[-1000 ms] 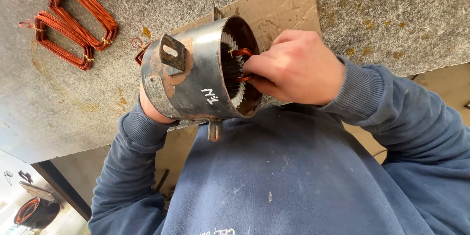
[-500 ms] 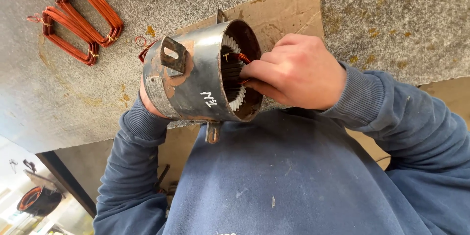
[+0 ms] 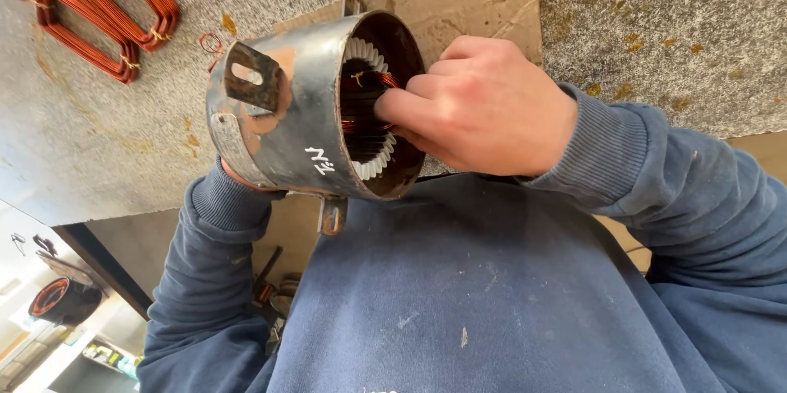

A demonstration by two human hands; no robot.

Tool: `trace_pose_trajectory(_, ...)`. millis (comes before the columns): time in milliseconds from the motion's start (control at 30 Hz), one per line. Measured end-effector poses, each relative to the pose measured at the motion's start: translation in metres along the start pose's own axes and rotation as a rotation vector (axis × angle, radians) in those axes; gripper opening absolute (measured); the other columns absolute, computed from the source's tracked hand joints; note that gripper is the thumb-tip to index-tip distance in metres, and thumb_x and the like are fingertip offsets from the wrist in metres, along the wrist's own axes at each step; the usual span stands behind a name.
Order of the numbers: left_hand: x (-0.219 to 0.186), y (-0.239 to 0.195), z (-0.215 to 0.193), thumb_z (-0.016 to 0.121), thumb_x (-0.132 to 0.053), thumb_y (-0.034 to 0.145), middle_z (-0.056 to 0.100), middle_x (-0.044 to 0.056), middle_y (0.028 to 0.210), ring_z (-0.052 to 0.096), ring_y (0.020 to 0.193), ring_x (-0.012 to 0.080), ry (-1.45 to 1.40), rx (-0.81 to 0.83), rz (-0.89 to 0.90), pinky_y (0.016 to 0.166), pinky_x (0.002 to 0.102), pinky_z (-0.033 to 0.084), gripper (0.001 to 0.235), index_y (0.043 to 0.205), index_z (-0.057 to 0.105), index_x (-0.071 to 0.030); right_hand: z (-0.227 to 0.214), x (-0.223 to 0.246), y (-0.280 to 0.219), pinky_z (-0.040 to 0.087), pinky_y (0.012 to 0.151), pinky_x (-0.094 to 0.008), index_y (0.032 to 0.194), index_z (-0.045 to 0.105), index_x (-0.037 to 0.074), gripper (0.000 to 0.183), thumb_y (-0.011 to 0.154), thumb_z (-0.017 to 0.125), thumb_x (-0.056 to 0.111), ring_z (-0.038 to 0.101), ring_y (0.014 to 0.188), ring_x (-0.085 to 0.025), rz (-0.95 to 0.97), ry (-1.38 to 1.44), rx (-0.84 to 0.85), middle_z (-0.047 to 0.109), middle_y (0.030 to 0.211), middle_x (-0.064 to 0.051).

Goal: The person carries an orange copper coil across the workshop, places it on the workbench, and arranges several wound coils on the table. They then pick up a motor stator housing, set it on cardboard on the bench, and press a coil into the slots inside the housing, adjusting it by hand.

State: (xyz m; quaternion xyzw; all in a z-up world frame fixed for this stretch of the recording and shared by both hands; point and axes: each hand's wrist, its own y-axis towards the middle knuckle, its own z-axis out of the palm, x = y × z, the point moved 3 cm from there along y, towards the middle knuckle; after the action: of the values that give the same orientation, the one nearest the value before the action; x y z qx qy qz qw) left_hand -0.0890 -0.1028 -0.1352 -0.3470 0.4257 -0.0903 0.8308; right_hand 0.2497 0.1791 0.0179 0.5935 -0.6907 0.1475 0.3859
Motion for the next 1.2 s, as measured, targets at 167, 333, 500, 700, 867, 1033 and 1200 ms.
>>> trace_pose_trajectory(167,0.010,0.000,-0.014,0.057,-0.042,0.118,0.060,0.007,0.115,0.061,0.103,0.0149,0.072,0.038,0.000,0.087,0.028,0.053,0.045,0.134,0.054,0.001,0.004,-0.002,0.000,0.044,0.062,-0.034,0.105,0.066,0.009,0.018,0.091,0.072,0.019,0.063,0.060,-0.019,-0.011,0.061,0.002,0.065,0.070,0.000)
trace_pose_trajectory(333,0.013,0.006,-0.029,0.054,-0.045,0.124,0.058,0.003,0.092,0.058,0.083,0.0093,0.153,0.089,0.005,0.071,0.023,0.050,0.047,0.117,0.060,0.002,0.004,0.002,-0.001,0.042,0.059,-0.032,0.099,0.065,0.010,0.014,0.097,0.068,0.023,0.058,0.055,-0.018,-0.029,-0.066,0.015,0.060,0.064,0.000)
trace_pose_trajectory(500,-0.002,0.015,-0.014,0.055,-0.052,0.105,0.070,0.008,0.115,0.067,0.090,0.0135,0.130,0.027,0.029,0.071,0.025,0.056,0.058,0.135,0.059,-0.004,0.002,0.007,-0.001,0.043,0.064,-0.029,0.100,0.065,0.013,0.007,0.098,0.059,0.017,0.055,0.057,-0.015,-0.036,-0.229,0.014,0.054,0.064,0.002)
trace_pose_trajectory(700,0.019,0.002,-0.056,0.056,-0.045,0.108,0.066,0.009,0.130,0.068,0.107,0.0140,0.107,0.042,0.065,0.086,0.028,0.059,0.058,0.147,0.055,-0.002,-0.005,0.006,-0.001,0.043,0.065,-0.029,0.096,0.063,0.016,0.005,0.096,0.059,0.019,0.057,0.062,-0.015,-0.060,-0.308,0.009,0.053,0.068,0.003)
trace_pose_trajectory(867,0.019,-0.003,-0.055,0.062,-0.039,0.116,0.063,0.006,0.109,0.062,0.092,0.0116,0.348,0.070,0.114,0.079,0.026,0.055,0.043,0.132,0.058,0.000,-0.007,0.003,0.001,0.044,0.064,-0.030,0.092,0.061,0.015,0.017,0.100,0.062,0.030,0.058,0.063,-0.016,-0.083,-0.247,0.041,0.054,0.067,0.002)
trace_pose_trajectory(1033,0.014,0.000,-0.033,0.063,-0.037,0.116,0.062,0.006,0.107,0.062,0.090,0.0120,0.331,0.059,0.104,0.077,0.025,0.054,0.040,0.130,0.059,0.000,0.001,0.006,0.001,0.045,0.067,-0.029,0.095,0.062,0.016,0.007,0.097,0.063,0.023,0.059,0.066,-0.015,-0.077,-0.272,0.028,0.055,0.070,0.003)
trace_pose_trajectory(1200,0.002,0.006,0.005,0.060,-0.037,0.111,0.064,0.009,0.120,0.066,0.098,0.0154,0.061,-0.012,0.027,0.080,0.027,0.057,0.045,0.137,0.056,-0.001,-0.007,0.005,0.002,0.045,0.065,-0.029,0.093,0.062,0.017,0.010,0.098,0.064,0.025,0.059,0.065,-0.014,-0.083,-0.300,0.043,0.055,0.069,0.004)
